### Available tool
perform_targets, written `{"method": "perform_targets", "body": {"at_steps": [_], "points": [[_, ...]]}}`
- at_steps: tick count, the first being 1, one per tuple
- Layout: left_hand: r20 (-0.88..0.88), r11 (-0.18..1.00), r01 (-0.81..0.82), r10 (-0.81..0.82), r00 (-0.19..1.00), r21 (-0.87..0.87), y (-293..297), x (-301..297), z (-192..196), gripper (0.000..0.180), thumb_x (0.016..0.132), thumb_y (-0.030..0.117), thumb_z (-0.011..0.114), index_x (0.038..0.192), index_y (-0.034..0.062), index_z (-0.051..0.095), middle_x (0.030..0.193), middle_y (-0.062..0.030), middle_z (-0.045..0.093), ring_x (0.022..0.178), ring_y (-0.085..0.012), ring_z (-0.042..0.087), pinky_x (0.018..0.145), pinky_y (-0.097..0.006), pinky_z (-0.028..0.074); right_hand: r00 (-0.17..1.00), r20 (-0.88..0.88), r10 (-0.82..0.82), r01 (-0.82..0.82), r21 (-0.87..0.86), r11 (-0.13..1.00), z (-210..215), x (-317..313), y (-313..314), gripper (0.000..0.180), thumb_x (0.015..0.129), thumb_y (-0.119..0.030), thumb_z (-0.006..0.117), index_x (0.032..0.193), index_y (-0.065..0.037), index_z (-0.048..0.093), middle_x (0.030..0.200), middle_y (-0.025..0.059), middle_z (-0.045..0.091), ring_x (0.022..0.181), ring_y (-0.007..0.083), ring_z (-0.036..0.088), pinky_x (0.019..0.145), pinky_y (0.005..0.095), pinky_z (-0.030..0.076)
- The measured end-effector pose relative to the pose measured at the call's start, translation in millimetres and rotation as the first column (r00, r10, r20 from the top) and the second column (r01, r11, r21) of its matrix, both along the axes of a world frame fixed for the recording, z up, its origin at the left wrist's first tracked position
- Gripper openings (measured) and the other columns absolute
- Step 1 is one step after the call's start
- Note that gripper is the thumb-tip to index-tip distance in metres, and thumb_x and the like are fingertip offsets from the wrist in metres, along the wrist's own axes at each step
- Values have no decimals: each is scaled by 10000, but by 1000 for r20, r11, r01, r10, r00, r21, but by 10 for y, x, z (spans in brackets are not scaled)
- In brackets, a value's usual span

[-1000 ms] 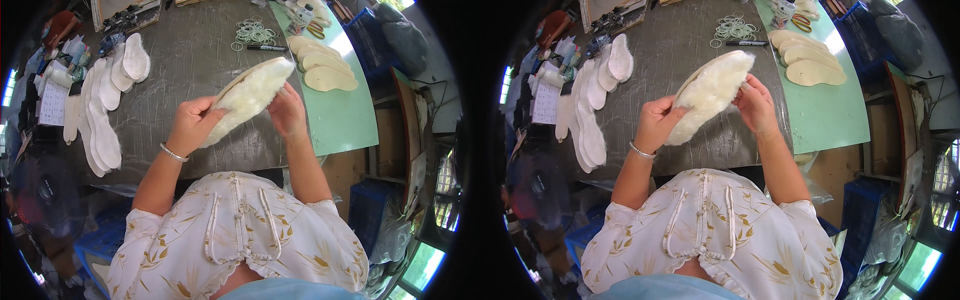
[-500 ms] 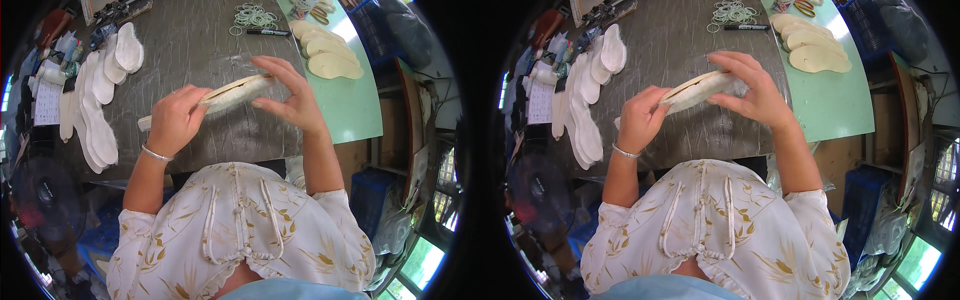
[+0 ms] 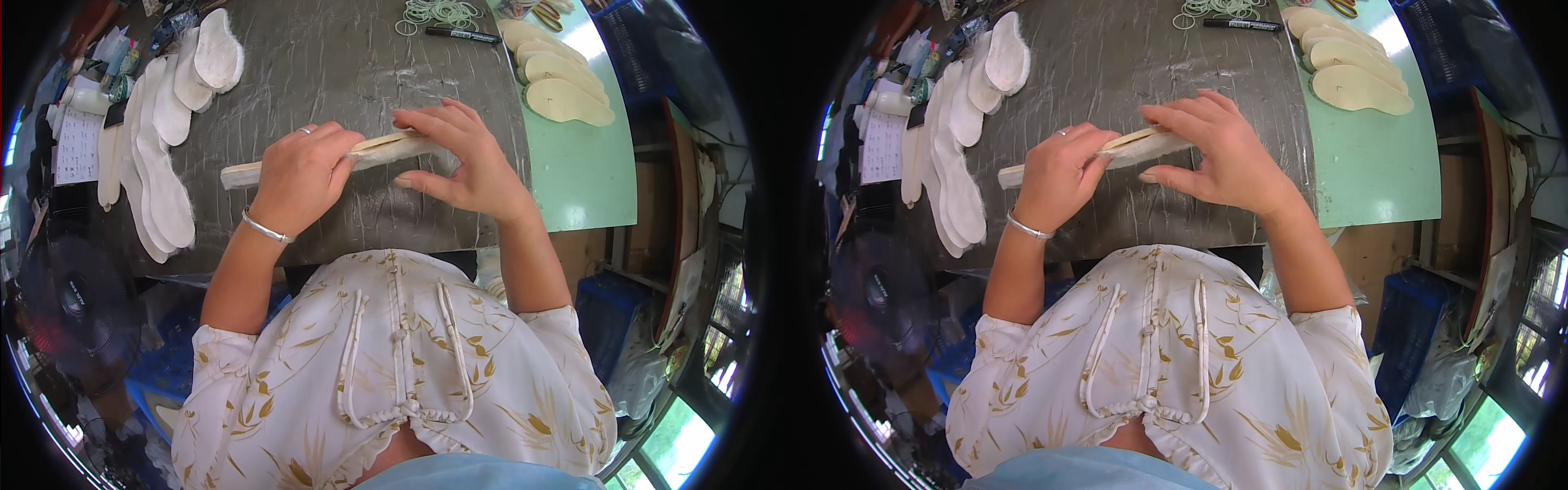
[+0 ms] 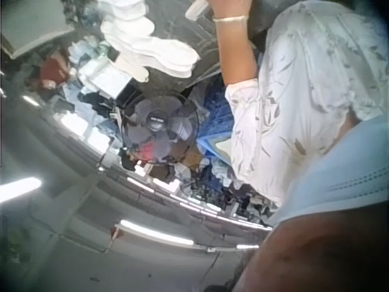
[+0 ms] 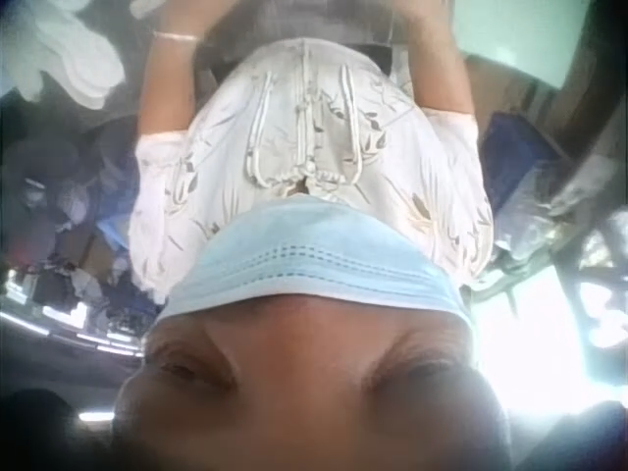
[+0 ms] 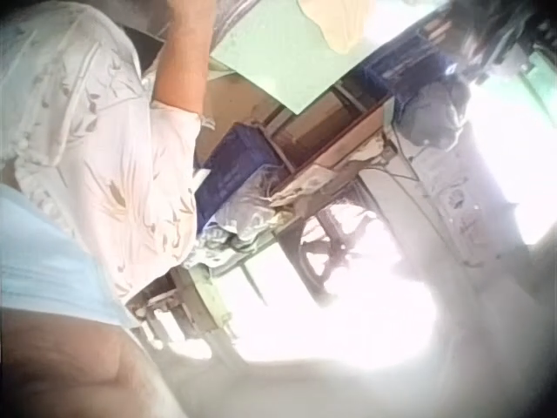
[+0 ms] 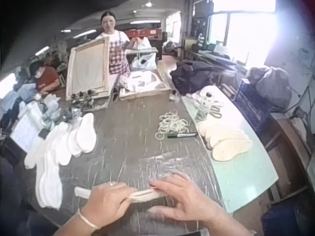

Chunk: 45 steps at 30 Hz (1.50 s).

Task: Assembling and trimming fuzzy shoe insoles by aligning layers and using scissors to cut away excess material.

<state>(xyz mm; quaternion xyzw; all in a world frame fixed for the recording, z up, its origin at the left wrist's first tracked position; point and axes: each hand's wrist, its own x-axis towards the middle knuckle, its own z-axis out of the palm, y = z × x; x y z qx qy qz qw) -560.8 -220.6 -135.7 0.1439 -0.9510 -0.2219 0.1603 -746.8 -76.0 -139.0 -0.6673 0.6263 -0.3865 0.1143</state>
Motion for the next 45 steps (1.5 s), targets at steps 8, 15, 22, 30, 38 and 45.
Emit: {"method": "perform_targets", "body": {"at_steps": [8, 15, 22, 30, 38, 45], "points": [[20, 1000, 15, -14, 1000, -5, 37, -22, -256, 141, 763, 89, 624, 898, 113, 655, 797, -39, 606, 752, -261, 587, 662, -371, 470, 992, 119, -39, 41, -13, 999, -304, 116, -125, 115, 752, -64, 702, 866, -56, 689, 797, 38, 657, 765, 211, 600, 829, 337, 426], [102, 998, 7, -2, 995, -56, 36, -9, -470, 192, 759, 140, 666, 948, 110, 666, 841, -42, 626, 778, -261, 591, 679, -367, 464, 1000, 13, -26, 27, -43, 999, -470, 247, -207, 158, 722, -126, 735, 866, -71, 695, 853, 38, 657, 746, 225, 587, 827, 361, 431], [89, 993, -39, 29, 996, 113, -121, 266, -524, 344, 770, 273, 718, 1040, 66, 662, 932, -50, 666, 817, -237, 608, 823, -350, 419, 999, 41, -19, 21, -45, 999, -519, 285, -222, 108, 726, -78, 705, 833, -68, 694, 813, 31, 658, 715, 214, 580, 800, 351, 429], [4, 987, -52, 52, 999, 152, -113, 420, -630, 324, 789, 248, 704, 1065, 82, 664, 971, -61, 662, 887, -233, 613, 874, -367, 409, 996, -91, 9, -9, 7, 1000, -402, 455, -368, 117, 740, -101, 706, 853, -73, 701, 833, 40, 657, 757, 230, 592, 782, 350, 434], [-123, 879, -211, 288, 950, 427, -406, 951, -828, 356, 779, 165, 736, 1108, 57, 655, 1132, -97, 636, 1040, -236, 604, 901, -320, 459, 988, -40, -149, 151, 55, 987, -289, 330, -286, 81, 748, -44, 694, 829, -43, 698, 818, 58, 664, 772, 234, 610, 741, 343, 450], [-153, 823, -168, 293, 944, 543, -452, 907, -956, 205, 819, 68, 676, 1020, 29, 694, 986, -88, 674, 910, -178, 633, 822, -269, 483, 993, -37, -114, 118, 142, 983, -291, 263, -355, 105, 761, -76, 698, 854, -28, 699, 817, 86, 659, 761, 261, 620, 710, 355, 480]]}}
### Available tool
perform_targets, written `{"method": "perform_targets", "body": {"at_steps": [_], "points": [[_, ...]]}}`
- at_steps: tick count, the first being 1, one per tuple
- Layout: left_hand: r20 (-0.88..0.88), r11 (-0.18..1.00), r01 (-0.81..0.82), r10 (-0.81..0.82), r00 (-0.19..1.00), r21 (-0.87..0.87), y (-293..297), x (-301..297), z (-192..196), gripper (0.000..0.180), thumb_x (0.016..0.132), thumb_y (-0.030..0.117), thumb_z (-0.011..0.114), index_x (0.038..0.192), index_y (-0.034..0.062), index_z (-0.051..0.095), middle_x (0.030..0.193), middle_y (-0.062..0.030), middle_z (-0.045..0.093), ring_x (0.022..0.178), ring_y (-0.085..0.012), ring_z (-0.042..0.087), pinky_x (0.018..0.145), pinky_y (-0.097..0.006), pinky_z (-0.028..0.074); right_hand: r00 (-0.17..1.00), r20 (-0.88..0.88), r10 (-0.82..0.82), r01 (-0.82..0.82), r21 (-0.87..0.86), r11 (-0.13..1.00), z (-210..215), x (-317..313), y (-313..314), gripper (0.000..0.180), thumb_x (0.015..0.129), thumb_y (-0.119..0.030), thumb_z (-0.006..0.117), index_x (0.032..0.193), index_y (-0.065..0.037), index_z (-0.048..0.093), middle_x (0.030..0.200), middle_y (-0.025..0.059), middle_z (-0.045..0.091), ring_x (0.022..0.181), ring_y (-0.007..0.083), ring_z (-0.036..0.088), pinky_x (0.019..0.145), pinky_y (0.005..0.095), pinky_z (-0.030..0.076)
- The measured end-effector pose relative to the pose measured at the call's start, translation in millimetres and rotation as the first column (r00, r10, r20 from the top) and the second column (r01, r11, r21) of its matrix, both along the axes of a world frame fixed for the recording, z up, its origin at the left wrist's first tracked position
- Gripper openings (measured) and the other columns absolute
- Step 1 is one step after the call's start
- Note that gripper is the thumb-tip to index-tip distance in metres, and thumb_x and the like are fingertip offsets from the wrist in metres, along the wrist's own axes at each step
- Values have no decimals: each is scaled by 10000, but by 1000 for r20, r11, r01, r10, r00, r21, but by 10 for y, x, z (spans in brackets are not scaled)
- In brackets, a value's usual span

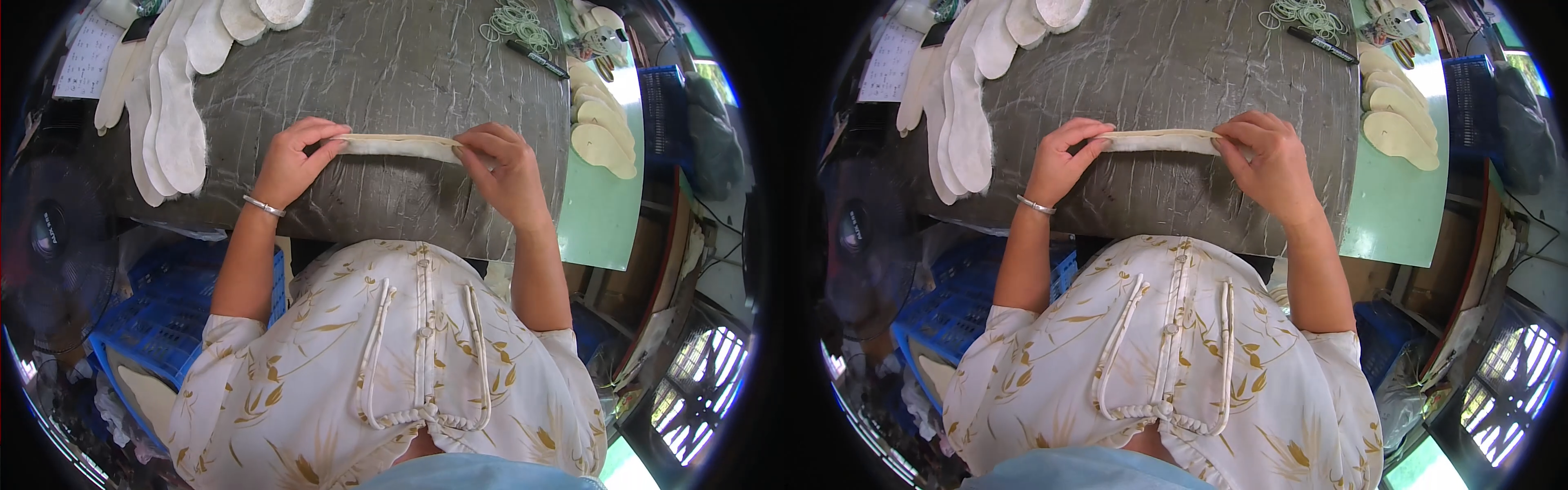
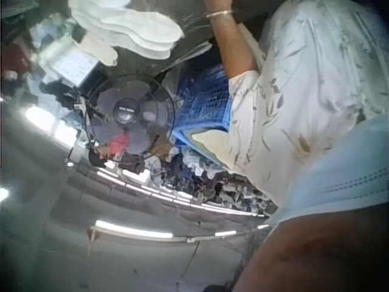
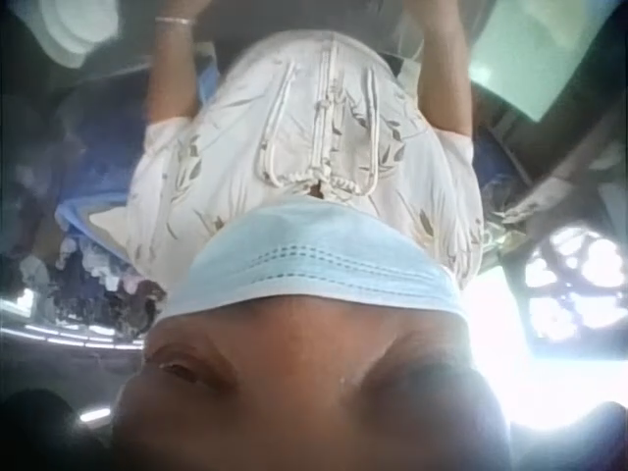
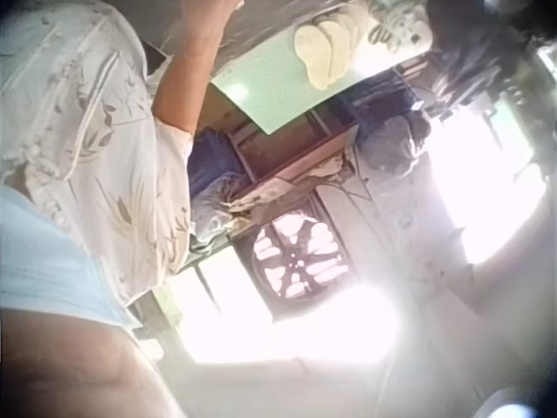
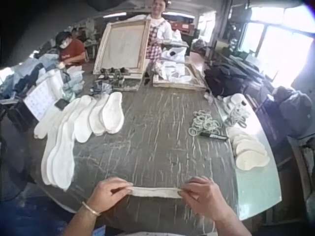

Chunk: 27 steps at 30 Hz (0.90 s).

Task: Assembling and trimming fuzzy shoe insoles by aligning layers and using scissors to cut away excess material.

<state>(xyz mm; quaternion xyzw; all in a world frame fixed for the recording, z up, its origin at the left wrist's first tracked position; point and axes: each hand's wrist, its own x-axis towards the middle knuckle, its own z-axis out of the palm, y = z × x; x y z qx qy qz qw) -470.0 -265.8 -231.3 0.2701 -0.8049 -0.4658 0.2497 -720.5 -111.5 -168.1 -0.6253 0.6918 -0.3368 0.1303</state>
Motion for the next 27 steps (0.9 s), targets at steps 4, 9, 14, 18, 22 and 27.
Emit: {"method": "perform_targets", "body": {"at_steps": [4, 9, 14, 18, 22, 27], "points": [[37, 1000, -1, 2, 999, -24, 1, -8, 23, 175, 819, 60, 670, 987, 25, 702, 957, -86, 680, 889, -177, 636, 808, -268, 487, 988, 133, -83, 65, 135, 989, 46, 77, -49, 129, 767, -115, 709, 865, -32, 706, 818, 81, 658, 768, 256, 624, 705, 360, 479], [40, 998, 10, -8, 999, -55, -5, 5, 48, 160, 808, 48, 674, 963, 31, 707, 947, -89, 681, 876, -187, 640, 800, -280, 493, 985, -167, 34, -36, -11, 999, -47, 97, -120, 94, 773, -142, 695, 818, -60, 709, 771, 48, 641, 736, 244, 594, 757, 360, 436], [60, 996, 6, -1, 998, -92, -5, 14, 41, 150, 790, 37, 683, 937, 33, 709, 935, -84, 677, 866, -193, 637, 788, -286, 495, 983, -184, 29, -25, 24, 999, -40, 147, -139, 125, 774, -139, 683, 854, -43, 694, 817, 68, 649, 769, 258, 600, 825, 389, 437], [27, 995, -4, 7, 1000, -96, -27, -8, -6, 144, 792, 38, 685, 933, 29, 710, 933, -84, 677, 869, -188, 635, 787, -280, 494, 961, -272, 51, -62, -31, 998, -21, 386, -385, 213, 773, -188, 703, 925, -39, 694, 837, 82, 650, 836, 267, 606, 835, 385, 436], [25, 1000, -17, 17, 1000, -12, -41, -43, -79, 306, 777, 31, 713, 1080, 34, 668, 1032, -82, 660, 916, -168, 623, 818, -276, 487, 946, -287, 151, -108, 160, 981, -14, 420, -526, 141, 795, -140, 678, 906, -57, 702, 834, 94, 651, 833, 267, 615, 790, 393, 461], [-340, 799, 85, 155, 928, 596, -7, -104, -104, 896, 746, 107, 783, 1448, 24, 232, 1335, -127, 410, 1138, -195, 490, 912, -318, 439, 977, 212, -4, 17, -59, 998, 413, 275, -417, 82, 831, -67, 637, 884, -22, 681, 765, 84, 629, 682, 203, 600, 630, 302, 481]]}}
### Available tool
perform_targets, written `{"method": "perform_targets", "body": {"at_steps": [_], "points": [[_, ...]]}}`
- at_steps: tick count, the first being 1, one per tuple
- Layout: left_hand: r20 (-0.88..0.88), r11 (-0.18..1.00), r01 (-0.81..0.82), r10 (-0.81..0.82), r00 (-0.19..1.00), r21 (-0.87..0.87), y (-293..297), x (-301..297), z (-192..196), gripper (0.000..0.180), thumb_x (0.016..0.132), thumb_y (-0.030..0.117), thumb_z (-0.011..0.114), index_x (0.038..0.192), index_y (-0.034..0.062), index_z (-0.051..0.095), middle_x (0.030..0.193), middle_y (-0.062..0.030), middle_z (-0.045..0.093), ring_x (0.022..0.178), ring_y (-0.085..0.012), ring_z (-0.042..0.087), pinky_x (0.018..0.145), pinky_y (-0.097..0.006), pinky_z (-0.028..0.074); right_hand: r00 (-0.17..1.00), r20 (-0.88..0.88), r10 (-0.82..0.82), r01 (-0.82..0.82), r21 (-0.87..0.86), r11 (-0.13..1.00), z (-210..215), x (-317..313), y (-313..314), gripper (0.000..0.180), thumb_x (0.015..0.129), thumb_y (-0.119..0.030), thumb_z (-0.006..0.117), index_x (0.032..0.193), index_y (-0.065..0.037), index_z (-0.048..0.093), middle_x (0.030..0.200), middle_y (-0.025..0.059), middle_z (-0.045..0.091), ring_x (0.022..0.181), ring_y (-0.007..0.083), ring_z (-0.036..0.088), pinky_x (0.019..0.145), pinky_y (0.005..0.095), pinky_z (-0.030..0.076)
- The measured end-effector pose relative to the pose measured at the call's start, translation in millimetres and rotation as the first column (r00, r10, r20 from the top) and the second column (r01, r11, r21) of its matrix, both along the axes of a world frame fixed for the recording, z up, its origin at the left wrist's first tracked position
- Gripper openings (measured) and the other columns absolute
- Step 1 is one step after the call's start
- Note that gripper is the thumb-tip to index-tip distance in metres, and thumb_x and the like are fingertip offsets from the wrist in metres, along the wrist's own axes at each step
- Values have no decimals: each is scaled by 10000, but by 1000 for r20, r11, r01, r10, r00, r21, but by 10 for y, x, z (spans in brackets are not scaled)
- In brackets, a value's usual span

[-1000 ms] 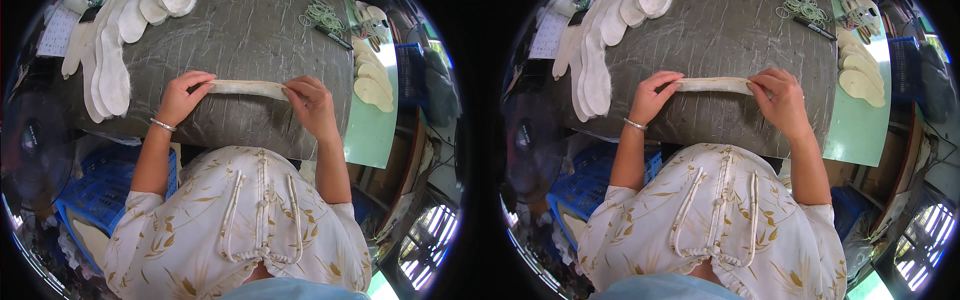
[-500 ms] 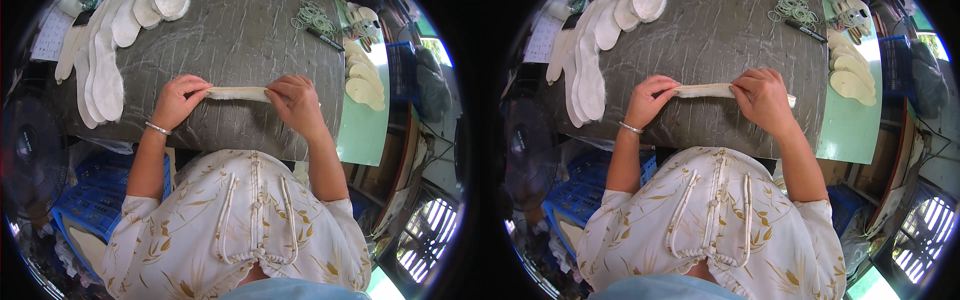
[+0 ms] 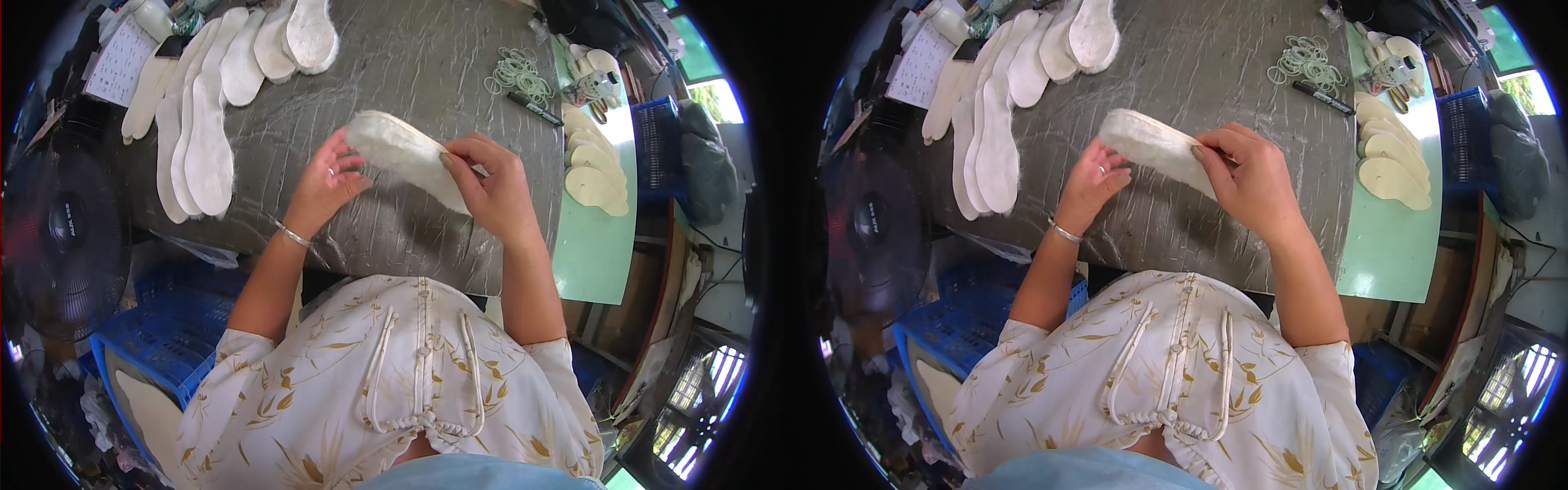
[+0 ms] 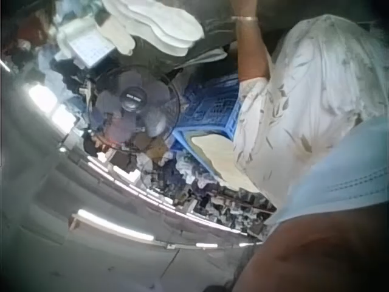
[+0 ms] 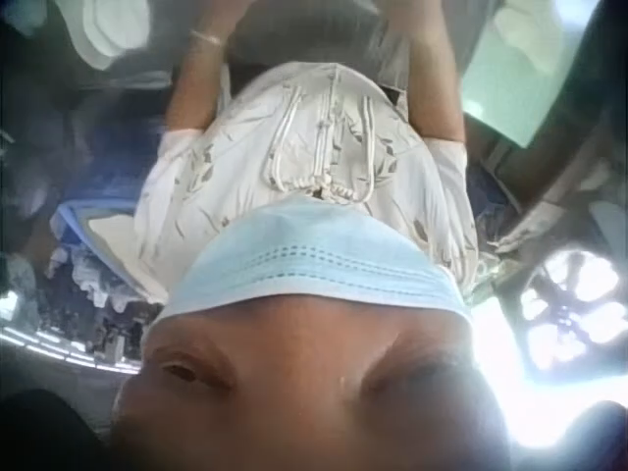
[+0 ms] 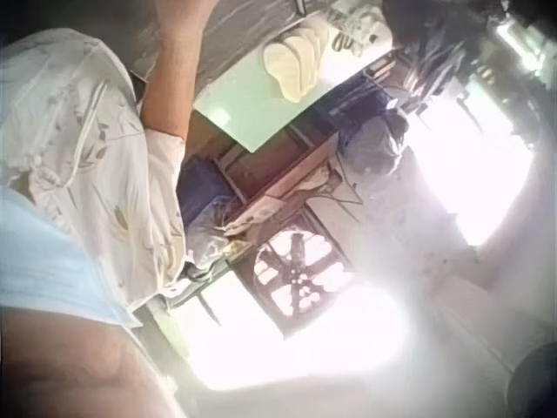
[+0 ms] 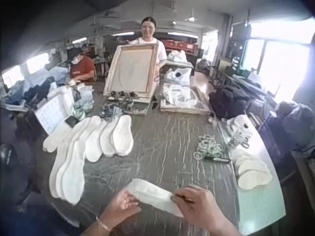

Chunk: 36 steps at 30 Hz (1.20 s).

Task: Assembling and trimming fuzzy shoe insoles by aligning layers and using scissors to cut away excess material.

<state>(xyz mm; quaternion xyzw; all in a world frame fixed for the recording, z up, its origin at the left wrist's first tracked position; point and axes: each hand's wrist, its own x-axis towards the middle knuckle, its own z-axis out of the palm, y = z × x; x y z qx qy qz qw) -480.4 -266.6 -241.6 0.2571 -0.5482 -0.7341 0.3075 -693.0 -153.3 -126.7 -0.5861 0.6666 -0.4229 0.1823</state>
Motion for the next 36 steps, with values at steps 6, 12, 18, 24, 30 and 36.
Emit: {"method": "perform_targets", "body": {"at_steps": [6, 12, 18, 24, 30, 36], "points": [[-262, 986, 69, -26, 965, 154, 354, -565, 710, 497, 833, 111, 703, 1265, -19, 495, 1134, -89, 605, 1026, -131, 569, 898, -275, 463, 765, 644, -16, 93, -86, 992, 15, -115, 117, 162, 903, -70, 595, 1031, 25, 626, 919, 20, 649, 824, 58, 573, 739, 219, 473], [90, 900, -70, 120, 989, -431, 335, -540, 878, 202, 846, 51, 663, 1026, -39, 671, 905, -86, 702, 791, -102, 644, 692, -234, 513, 560, 825, 79, 46, -125, 991, -278, -275, 310, 277, 899, -84, 588, 1158, 12, 572, 1069, 62, 630, 971, 134, 586, 869, 279, 469], [333, 474, 170, 284, 899, -864, 345, -482, 1061, 167, 821, 38, 639, 981, 31, 685, 880, -100, 680, 711, -222, 657, 638, -276, 502, 756, 646, 109, 139, -321, 937, -156, -464, 344, 488, 837, -97, 661, 1290, -9, 502, 1253, 121, 558, 1131, 194, 541, 962, 340, 427], [412, 240, 347, 329, 849, -907, 352, -537, 777, 144, 809, 89, 639, 948, 87, 676, 857, -42, 658, 721, -247, 624, 626, -344, 474, 996, -80, 27, -36, -119, 992, -415, -431, 445, 352, 790, -135, 709, 1130, -76, 639, 1088, 104, 623, 980, 261, 589, 902, 370, 441], [476, 60, 489, 356, 804, -870, 394, -570, 388, 131, 801, 148, 610, 917, 87, 623, 800, -31, 590, 746, -214, 587, 699, -360, 422, 948, -300, 104, -127, -59, 990, -781, -303, 446, 303, 765, -195, 730, 1042, -92, 664, 971, 57, 647, 899, 249, 592, 859, 380, 428], [485, 94, 481, 308, 818, -871, 400, -620, 442, 125, 817, 170, 636, 910, 86, 635, 812, -29, 596, 761, -209, 577, 717, -352, 412, 943, -331, 42, -99, -157, 983, -926, -199, 337, 141, 761, -194, 716, 855, -90, 699, 838, 31, 664, 800, 229, 609, 820, 369, 445]]}}
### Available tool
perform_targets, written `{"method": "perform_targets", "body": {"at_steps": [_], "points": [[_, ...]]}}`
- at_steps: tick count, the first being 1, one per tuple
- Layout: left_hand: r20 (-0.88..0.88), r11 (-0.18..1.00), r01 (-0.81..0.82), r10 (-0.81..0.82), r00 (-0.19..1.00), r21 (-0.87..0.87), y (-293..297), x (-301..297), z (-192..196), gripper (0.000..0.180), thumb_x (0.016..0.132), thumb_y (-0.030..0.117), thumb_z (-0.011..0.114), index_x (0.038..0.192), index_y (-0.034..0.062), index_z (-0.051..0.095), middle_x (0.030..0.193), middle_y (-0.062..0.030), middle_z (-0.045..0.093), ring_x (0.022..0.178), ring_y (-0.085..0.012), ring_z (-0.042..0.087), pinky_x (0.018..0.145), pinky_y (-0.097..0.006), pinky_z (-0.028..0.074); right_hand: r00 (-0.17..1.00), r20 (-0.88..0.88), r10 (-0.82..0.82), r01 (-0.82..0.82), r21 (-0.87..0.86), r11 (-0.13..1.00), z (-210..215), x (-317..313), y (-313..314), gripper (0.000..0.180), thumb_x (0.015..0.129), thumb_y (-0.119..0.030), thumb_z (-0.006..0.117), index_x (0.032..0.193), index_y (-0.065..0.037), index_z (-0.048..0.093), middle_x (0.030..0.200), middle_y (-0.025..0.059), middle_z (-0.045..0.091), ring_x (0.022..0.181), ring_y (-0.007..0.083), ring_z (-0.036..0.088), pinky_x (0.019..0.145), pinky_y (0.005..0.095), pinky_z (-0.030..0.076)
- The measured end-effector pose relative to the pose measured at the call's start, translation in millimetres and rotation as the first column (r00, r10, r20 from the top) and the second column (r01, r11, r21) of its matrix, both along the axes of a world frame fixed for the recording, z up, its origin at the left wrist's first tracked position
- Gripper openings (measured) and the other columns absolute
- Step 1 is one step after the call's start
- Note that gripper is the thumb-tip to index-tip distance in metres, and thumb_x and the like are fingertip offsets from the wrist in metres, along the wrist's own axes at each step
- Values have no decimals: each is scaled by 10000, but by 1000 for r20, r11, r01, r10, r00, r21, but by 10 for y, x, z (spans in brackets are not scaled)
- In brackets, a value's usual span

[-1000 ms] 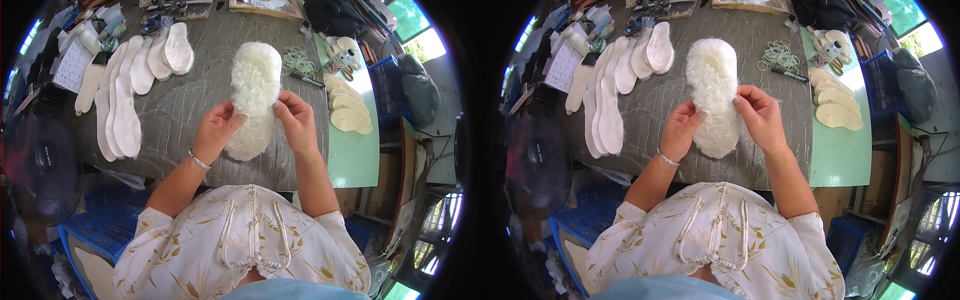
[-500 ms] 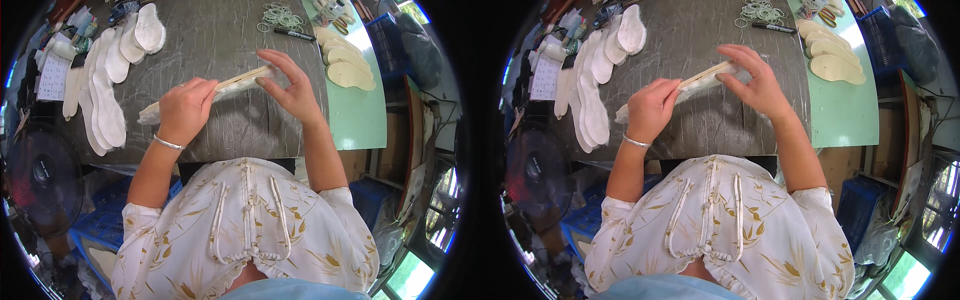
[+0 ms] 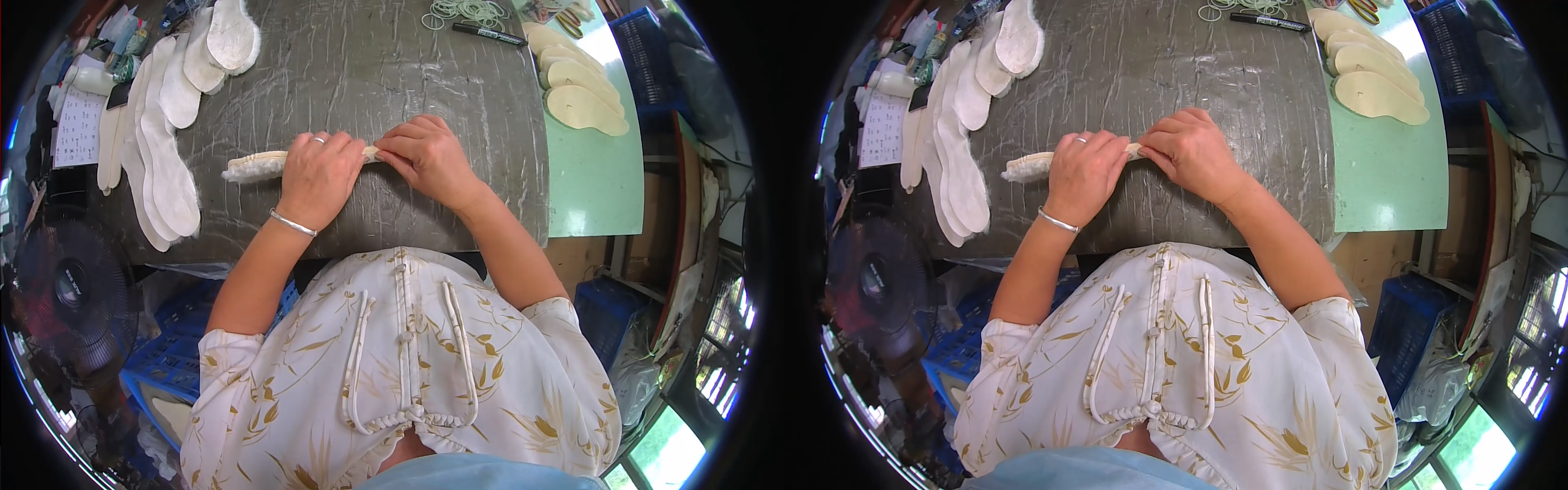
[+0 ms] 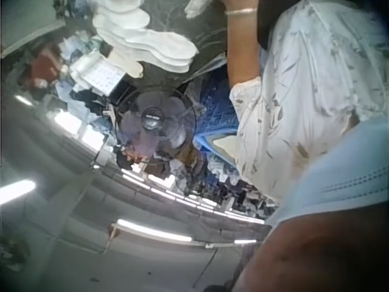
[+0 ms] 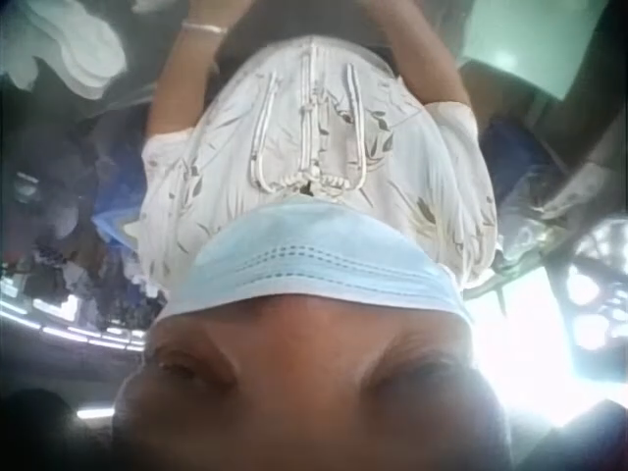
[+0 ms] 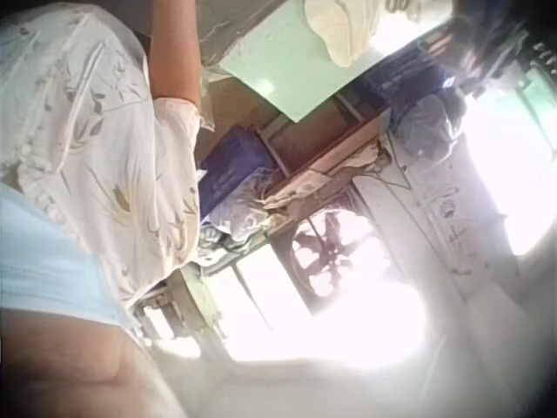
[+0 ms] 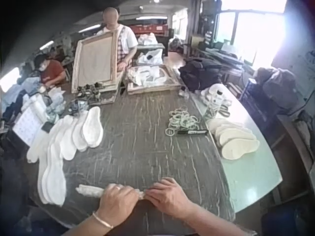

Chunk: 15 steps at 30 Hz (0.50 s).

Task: Assembling and trimming fuzzy shoe insoles by aligning layers and using scissors to cut away excess material.

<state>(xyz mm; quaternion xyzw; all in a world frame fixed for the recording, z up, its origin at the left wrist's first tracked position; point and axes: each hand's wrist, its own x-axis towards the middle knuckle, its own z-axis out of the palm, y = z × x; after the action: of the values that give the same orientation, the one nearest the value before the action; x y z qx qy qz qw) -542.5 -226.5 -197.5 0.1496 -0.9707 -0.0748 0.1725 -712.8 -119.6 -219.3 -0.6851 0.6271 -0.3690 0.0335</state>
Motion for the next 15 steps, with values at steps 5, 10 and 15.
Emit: {"method": "perform_targets", "body": {"at_steps": [5, 10, 15], "points": [[39, 1000, -4, 3, 999, 16, -22, -2, -7, 134, 812, 151, 644, 930, 88, 651, 817, -23, 607, 753, -209, 575, 723, -352, 416, 999, -11, 31, -31, 55, 998, 20, -79, 8, 162, 776, -200, 714, 888, -83, 699, 873, 35, 678, 830, 214, 621, 955, 442, 416], [-15, 1000, 12, -12, 1000, -3, -82, 29, -3, 116, 808, 188, 648, 863, 97, 601, 770, -23, 573, 736, -207, 570, 718, -352, 413, 987, 147, 68, -89, 140, 986, -28, -178, -11, 174, 791, -162, 699, 934, -64, 697, 946, 39, 679, 901, 230, 618, 958, 407, 408], [41, 995, -23, 19, 999, 101, -80, 128, 128, 428, 734, 315, 735, 1069, 69, 635, 932, -56, 638, 869, -232, 596, 816, -356, 420, 999, 32, 38, -41, 96, 994, 37, -174, 41, 129, 785, -149, 699, 903, -101, 716, 925, 10, 689, 876, 197, 617, 961, 416, 396]]}}
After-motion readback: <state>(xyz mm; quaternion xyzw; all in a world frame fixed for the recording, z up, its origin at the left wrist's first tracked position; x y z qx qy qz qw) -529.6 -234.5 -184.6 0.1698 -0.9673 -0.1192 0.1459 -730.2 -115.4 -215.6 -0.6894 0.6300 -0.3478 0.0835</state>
